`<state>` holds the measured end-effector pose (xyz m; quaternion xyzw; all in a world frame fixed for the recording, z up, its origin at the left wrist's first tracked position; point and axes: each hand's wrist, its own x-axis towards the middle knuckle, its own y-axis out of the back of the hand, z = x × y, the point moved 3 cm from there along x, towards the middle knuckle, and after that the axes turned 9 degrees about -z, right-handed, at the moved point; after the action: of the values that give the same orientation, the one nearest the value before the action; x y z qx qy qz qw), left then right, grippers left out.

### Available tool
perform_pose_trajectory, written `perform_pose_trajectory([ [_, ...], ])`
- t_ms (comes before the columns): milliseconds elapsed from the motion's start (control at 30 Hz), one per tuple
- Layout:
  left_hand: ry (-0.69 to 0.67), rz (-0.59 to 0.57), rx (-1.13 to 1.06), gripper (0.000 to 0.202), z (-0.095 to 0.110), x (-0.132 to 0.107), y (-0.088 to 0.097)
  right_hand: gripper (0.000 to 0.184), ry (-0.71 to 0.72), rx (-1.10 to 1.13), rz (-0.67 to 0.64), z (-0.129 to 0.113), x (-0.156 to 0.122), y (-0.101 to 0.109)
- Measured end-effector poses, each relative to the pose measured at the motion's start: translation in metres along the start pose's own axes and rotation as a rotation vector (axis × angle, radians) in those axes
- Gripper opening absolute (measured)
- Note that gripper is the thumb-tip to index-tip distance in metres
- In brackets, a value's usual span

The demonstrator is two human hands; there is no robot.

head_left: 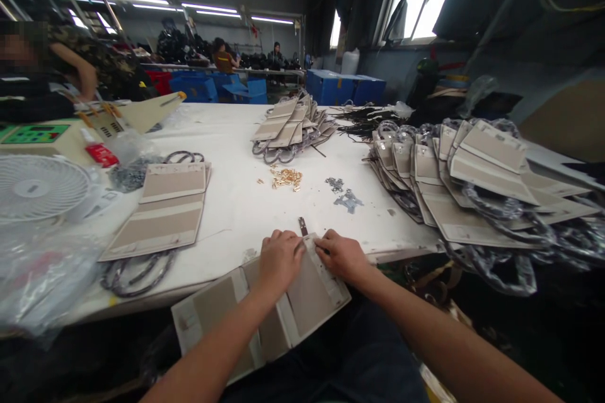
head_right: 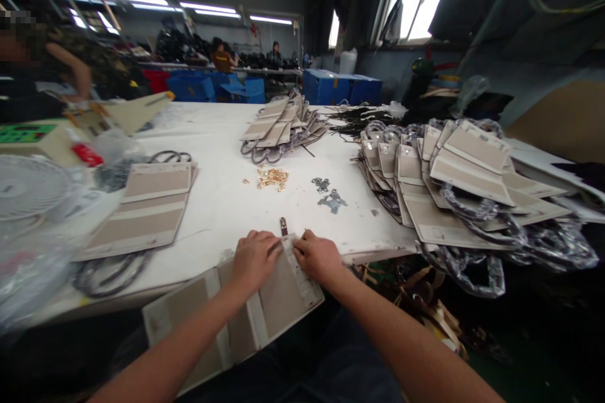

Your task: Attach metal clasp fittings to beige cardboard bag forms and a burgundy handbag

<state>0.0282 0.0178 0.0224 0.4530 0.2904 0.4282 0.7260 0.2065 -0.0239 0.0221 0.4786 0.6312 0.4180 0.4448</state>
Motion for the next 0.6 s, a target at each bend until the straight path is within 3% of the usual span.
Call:
perform_pose_trajectory([
  [133, -0.094, 0.102, 0.215, 0.047, 0.01, -0.035, -0.024, 0.038, 0.012, -0.013, -0.014, 0.0, -0.001, 0.001],
  [300, -0.151, 0.128, 0.425, 0.047, 0.012, -0.039, -0.04, 0.036, 0.035, -0.001, 0.008, 0.002, -0.001, 0.001],
  [600, -0.125, 0.229, 0.274, 0.046, 0.005, -0.038, -0.053, 0.034, 0.024, 0.09, 0.028, 0.004, 0.001, -0.001],
])
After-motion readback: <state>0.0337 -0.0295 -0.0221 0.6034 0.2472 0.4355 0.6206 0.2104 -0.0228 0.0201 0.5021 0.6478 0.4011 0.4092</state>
